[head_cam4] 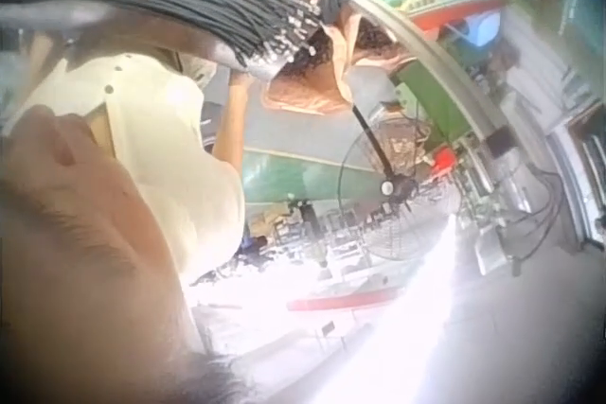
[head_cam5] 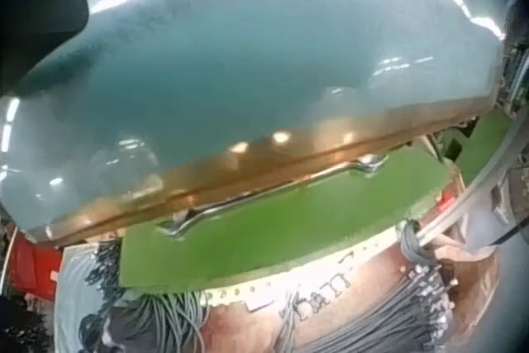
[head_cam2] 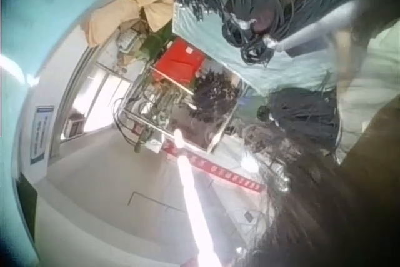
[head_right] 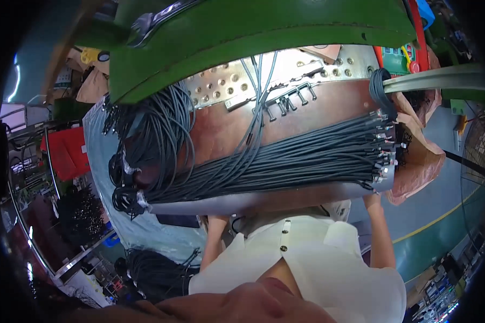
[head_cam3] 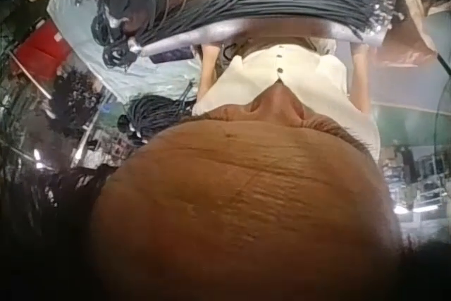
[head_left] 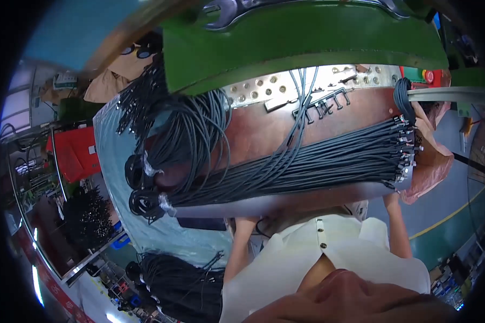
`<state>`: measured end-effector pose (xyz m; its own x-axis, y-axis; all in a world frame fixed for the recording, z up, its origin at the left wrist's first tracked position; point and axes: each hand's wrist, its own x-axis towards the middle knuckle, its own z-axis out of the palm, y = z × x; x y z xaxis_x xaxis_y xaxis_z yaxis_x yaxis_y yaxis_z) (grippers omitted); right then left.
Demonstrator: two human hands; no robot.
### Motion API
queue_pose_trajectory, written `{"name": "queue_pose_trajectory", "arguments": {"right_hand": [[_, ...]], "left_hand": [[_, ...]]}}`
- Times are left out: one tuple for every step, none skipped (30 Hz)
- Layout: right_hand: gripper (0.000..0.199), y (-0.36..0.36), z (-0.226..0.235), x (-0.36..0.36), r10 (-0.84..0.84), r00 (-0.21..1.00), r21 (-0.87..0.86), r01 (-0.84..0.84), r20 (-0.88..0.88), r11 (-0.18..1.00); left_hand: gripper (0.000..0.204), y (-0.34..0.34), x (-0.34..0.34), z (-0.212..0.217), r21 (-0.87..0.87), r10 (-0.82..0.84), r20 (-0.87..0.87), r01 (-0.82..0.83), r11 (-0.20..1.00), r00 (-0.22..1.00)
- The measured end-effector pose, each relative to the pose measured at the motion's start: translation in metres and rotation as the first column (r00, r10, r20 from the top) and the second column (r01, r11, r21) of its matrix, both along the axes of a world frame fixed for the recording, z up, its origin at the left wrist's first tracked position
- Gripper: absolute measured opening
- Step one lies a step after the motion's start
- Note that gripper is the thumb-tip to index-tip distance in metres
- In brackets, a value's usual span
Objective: Inserting individual electrical wires into a connector block to assemble a cable harness bundle.
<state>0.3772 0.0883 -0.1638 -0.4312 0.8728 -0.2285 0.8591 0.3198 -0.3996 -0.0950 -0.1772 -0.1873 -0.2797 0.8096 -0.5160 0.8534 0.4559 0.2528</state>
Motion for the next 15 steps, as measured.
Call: {"name": "queue_pose_trajectory", "arguments": {"right_hand": [[0.044, -0.001, -0.002, -0.002, 0.002, 1.000, -0.001, -0.002, 0.030, 1.000], [0.043, 0.003, -0.007, -0.005, 0.001, 0.998, 0.004, -0.001, 0.057, 1.000], [0.042, 0.003, -0.011, -0.007, 0.002, 0.996, 0.004, -0.002, 0.090, 1.000], [0.041, 0.001, -0.011, -0.005, 0.000, 0.992, 0.002, 0.000, 0.125, 1.000], [0.040, 0.002, -0.013, -0.005, 0.002, 0.988, 0.004, -0.003, 0.155, 1.000], [0.039, 0.001, -0.016, -0.004, 0.003, 0.982, 0.007, -0.004, 0.188, 1.000], [0.031, 0.006, -0.030, -0.015, 0.049, 0.995, 0.125, -0.060, 0.092, 0.990], [0.031, 0.008, -0.025, -0.018, 0.046, 0.995, 0.133, -0.058, 0.093, 0.989], [0.031, 0.009, -0.021, -0.022, 0.031, 0.999, 0.169, -0.036, 0.030, 0.985], [0.032, 0.009, -0.018, -0.028, 0.020, 0.999, 0.203, -0.013, -0.034, 0.979], [0.031, 0.009, 0.001, -0.037, -0.022, 0.998, 0.143, 0.029, -0.054, 0.989], [0.031, 0.008, -0.002, -0.031, -0.031, 0.998, 0.151, 0.039, -0.051, 0.988], [0.032, 0.006, -0.007, -0.023, -0.064, 0.994, 0.169, 0.079, -0.091, 0.983], [0.032, 0.009, -0.010, -0.025, -0.067, 0.986, 0.175, 0.093, -0.151, 0.980], [0.032, 0.014, -0.013, -0.036, -0.025, 0.984, 0.167, 0.054, -0.174, 0.984]], "left_hand": [[0.032, 0.022, 0.003, 0.011, 0.032, 0.014, 0.007, -0.014, 0.999, 1.000], [0.032, 0.030, 0.005, 0.025, 0.070, 0.024, 0.013, -0.025, 0.997, 1.000], [0.033, 0.043, 0.008, 0.037, 0.103, 0.036, 0.024, -0.038, 0.994, 0.999], [0.033, 0.053, 0.010, 0.053, 0.133, 0.045, 0.038, -0.049, 0.990, 0.998], [0.035, 0.053, 0.011, 0.053, 0.084, 0.030, -0.003, -0.029, 0.996, 1.000], [0.035, 0.039, 0.005, 0.034, 0.092, 0.031, -0.005, -0.031, 0.995, 0.999], [0.034, 0.002, -0.007, 0.007, 0.035, 0.033, -0.060, -0.031, 0.999, 0.998], [0.033, 0.002, -0.012, 0.001, -0.012, -0.010, -0.087, 0.009, 1.000, 0.996], [0.031, 0.002, -0.011, -0.004, 0.186, -0.021, -0.125, 0.044, 0.982, 0.992], [0.031, 0.000, -0.007, -0.008, 0.192, -0.020, -0.125, 0.044, 0.980, 0.992], [0.035, 0.041, 0.005, 0.032, 0.165, 0.029, -0.046, -0.021, 0.986, 0.999], [0.038, 0.067, 0.012, 0.060, 0.135, 0.088, 0.021, -0.090, 0.987, 0.996], [0.037, 0.074, 0.011, 0.061, 0.012, 0.097, 0.059, -0.098, 0.995, 0.994], [0.037, 0.021, 0.014, 0.008, 0.018, 0.116, 0.048, -0.117, 0.993, 0.992], [0.035, -0.043, 0.015, -0.038, 0.424, 0.176, 0.285, -0.288, 0.859, 0.942]]}}
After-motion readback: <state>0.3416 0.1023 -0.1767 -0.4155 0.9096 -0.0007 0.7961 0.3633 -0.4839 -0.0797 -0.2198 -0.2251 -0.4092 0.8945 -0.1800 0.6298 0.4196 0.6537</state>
